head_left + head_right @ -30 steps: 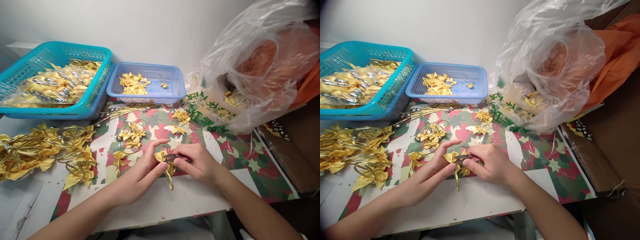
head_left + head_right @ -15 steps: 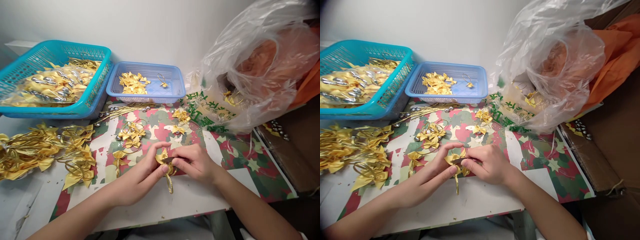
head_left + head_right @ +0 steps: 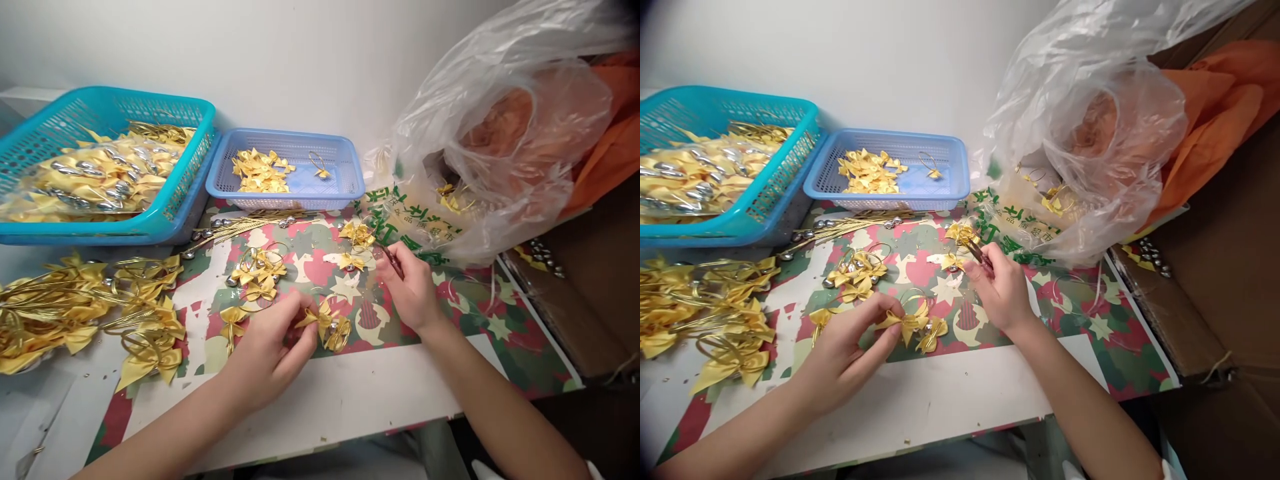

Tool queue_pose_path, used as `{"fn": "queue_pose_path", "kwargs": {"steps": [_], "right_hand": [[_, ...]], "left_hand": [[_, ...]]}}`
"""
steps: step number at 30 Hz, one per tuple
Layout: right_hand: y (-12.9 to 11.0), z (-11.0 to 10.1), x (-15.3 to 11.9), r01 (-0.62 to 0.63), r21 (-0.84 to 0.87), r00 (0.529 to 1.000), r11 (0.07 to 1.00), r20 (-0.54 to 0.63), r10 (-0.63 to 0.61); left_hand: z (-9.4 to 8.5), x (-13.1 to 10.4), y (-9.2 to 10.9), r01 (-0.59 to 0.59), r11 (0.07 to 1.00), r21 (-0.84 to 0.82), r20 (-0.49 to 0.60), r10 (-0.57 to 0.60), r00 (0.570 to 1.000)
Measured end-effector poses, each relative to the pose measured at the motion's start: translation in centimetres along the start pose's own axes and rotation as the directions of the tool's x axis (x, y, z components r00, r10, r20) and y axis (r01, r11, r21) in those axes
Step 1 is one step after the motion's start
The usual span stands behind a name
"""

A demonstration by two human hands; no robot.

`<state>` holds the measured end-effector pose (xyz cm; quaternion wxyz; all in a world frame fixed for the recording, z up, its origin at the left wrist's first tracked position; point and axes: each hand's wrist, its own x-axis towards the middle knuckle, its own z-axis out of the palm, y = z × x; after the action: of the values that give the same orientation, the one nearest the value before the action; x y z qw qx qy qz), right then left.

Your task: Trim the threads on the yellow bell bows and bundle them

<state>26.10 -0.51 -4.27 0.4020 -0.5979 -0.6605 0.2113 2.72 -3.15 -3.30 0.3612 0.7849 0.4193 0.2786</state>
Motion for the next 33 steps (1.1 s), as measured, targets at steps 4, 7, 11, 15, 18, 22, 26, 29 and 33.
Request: {"fn": "queue_pose_path", "kwargs": {"steps": [4,7,11,15,18,22,26,29,33], "right_hand": [[1.1,0.8,0.4,-0.055,-0.148,0.998,0.988,-0.037,0.050],[1.5,1.6,0.4,-0.029,-0.233,0.999,0.972,0.036,0.039],[1.7,1.9,0.5,-0.033,-0.205,0.999,0.978,-0.006,0.033],[1.3,1.9,0.5,-0.052,-0.005,0.993,0.999,-0.107,0.051],[1.2,2.1,0.6,-0.084,0.028,0.991,0.996,-0.105,0.087],[1.1,2.7,0.9,-0.105,0.057,0.993,0.993,-0.048,0.108],[0.8,3.1,1.3,-0.152,0.080,0.987,0.985,-0.044,0.156],[0.7,3.2,1.5,-0.161,0.019,0.985,0.987,-0.060,0.162],[0.8,3.5,1.7,-0.144,-0.006,0.989,0.990,-0.047,0.143]], "left_hand": [[0.4,0.1,-0.5,-0.098,0.990,0.104,-0.074,0.106,0.992],[0.6,0.1,-0.7,-0.117,0.979,0.167,-0.094,0.134,0.987],[0.7,0.0,-0.5,-0.149,0.974,0.169,-0.122,0.171,0.978],[0.9,-0.2,-0.2,-0.188,0.971,0.151,-0.216,0.218,0.952],[1.1,-0.3,-0.1,-0.205,0.967,0.150,-0.232,0.236,0.944],[1.1,-0.3,0.0,-0.178,0.970,0.168,-0.236,0.215,0.948],[1.1,-0.3,0.1,-0.138,0.972,0.188,-0.214,0.177,0.961],[1.2,-0.4,0.4,-0.118,0.964,0.240,-0.235,0.176,0.956],[1.4,-0.5,0.7,-0.156,0.953,0.262,-0.281,0.229,0.932]]}}
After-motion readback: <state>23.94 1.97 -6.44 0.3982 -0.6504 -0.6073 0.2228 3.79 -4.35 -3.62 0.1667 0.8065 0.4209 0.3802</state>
